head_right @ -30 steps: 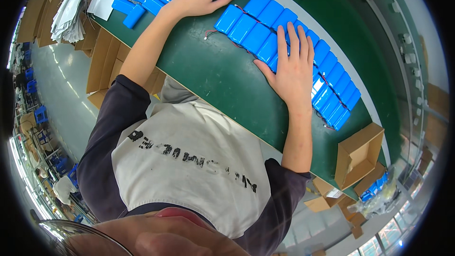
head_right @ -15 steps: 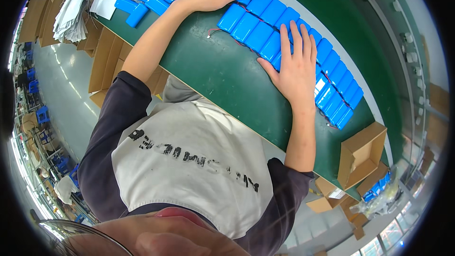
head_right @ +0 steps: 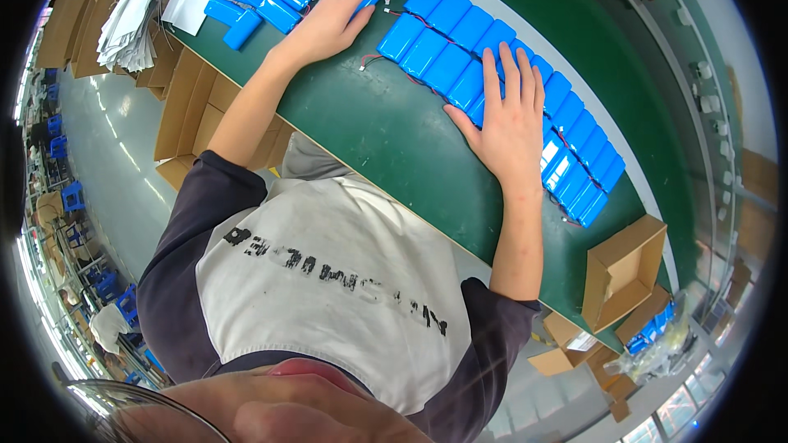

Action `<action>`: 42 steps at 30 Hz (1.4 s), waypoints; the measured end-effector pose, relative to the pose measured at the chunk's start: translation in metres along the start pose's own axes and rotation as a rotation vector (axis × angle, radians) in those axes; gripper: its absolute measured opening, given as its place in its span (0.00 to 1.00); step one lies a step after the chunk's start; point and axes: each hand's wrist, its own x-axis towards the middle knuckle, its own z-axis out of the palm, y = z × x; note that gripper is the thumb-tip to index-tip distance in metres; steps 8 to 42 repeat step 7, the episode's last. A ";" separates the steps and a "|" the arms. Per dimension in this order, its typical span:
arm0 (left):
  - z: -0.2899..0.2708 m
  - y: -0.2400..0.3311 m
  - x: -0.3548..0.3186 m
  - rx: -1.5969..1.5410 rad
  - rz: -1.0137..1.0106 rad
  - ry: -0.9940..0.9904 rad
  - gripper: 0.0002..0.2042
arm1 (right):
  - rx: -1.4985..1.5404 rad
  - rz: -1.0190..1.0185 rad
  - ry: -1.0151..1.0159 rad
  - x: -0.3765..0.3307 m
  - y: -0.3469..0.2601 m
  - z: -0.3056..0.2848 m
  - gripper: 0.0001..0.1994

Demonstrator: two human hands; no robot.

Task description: The person organizes blue rectangular battery packs on a green workbench, arranging them into neat rows. They then transfer the batteries into a cardboard box and later unpack a new batch of batteries from a plastic bag to continue the arrangement process.

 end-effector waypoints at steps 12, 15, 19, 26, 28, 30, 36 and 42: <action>-0.035 0.027 -0.082 0.154 -0.123 0.020 0.24 | 0.080 -0.222 0.145 -0.004 -0.002 -0.006 0.38; -0.035 0.027 -0.082 0.154 -0.123 0.020 0.24 | 0.080 -0.222 0.145 -0.004 -0.002 -0.006 0.38; -0.035 0.027 -0.082 0.154 -0.123 0.020 0.24 | 0.080 -0.222 0.145 -0.004 -0.002 -0.006 0.38; -0.035 0.027 -0.082 0.154 -0.123 0.020 0.24 | 0.080 -0.222 0.145 -0.004 -0.002 -0.006 0.38; -0.035 0.027 -0.082 0.154 -0.123 0.020 0.24 | 0.080 -0.222 0.145 -0.004 -0.002 -0.006 0.38; -0.035 0.027 -0.082 0.154 -0.123 0.020 0.24 | 0.080 -0.222 0.145 -0.004 -0.002 -0.006 0.38; -0.035 0.027 -0.082 0.154 -0.123 0.020 0.24 | 0.080 -0.222 0.145 -0.004 -0.002 -0.006 0.38; -0.035 0.027 -0.082 0.154 -0.123 0.020 0.24 | 0.080 -0.222 0.145 -0.004 -0.002 -0.006 0.38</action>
